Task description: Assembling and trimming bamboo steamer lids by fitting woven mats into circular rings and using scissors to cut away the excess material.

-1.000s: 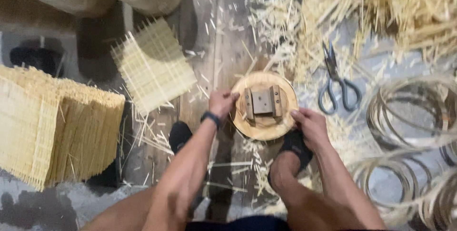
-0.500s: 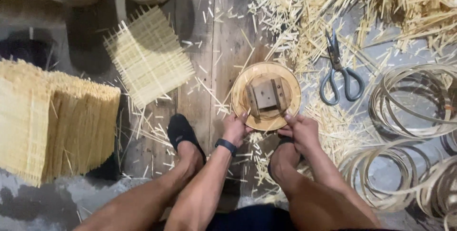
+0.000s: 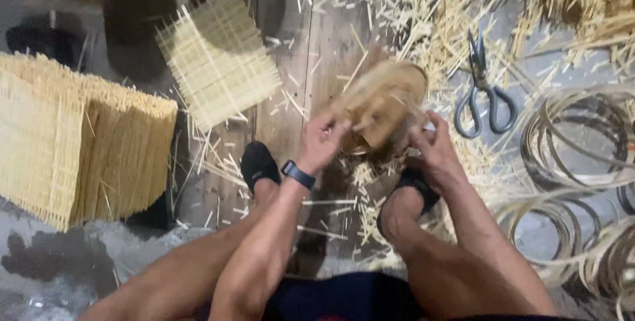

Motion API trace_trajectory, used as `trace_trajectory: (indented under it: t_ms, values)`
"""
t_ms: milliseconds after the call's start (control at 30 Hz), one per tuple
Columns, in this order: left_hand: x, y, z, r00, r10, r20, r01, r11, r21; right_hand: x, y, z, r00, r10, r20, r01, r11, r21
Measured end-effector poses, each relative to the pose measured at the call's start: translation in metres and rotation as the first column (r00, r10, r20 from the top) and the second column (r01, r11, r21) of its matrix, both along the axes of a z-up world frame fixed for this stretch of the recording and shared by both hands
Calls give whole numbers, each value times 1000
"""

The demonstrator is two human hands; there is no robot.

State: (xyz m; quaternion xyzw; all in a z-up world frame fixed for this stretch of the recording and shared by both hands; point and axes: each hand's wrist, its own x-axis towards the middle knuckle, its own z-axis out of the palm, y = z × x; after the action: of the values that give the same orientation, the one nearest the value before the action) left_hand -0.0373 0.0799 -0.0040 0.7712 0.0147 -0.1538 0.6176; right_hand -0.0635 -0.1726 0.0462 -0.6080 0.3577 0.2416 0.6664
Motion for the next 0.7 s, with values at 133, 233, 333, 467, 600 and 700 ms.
trace_trajectory:
  t_ms: [133,233,333,467,600,700]
  values:
    - [28,-45,63,989,-46,142,55,997,-59,21,21,3,1000,-21,24,19,998,66]
    - [42,-61,61,983,27,182,-33,999,32,24,32,-10,977,-179,118,164,978,129]
    - [55,-62,47,978,37,204,-82,973,218,23,36,-10,948,-266,175,237,956,172]
    - [63,-53,35,961,-48,273,-34,958,286,22,36,-11,949,-270,165,247,957,149]
    - [69,-54,49,894,-55,445,-40,978,203,23,35,-18,921,-312,235,274,945,179]
    - [66,-57,48,953,29,301,-108,963,249,17,34,-25,921,-296,253,258,950,174]
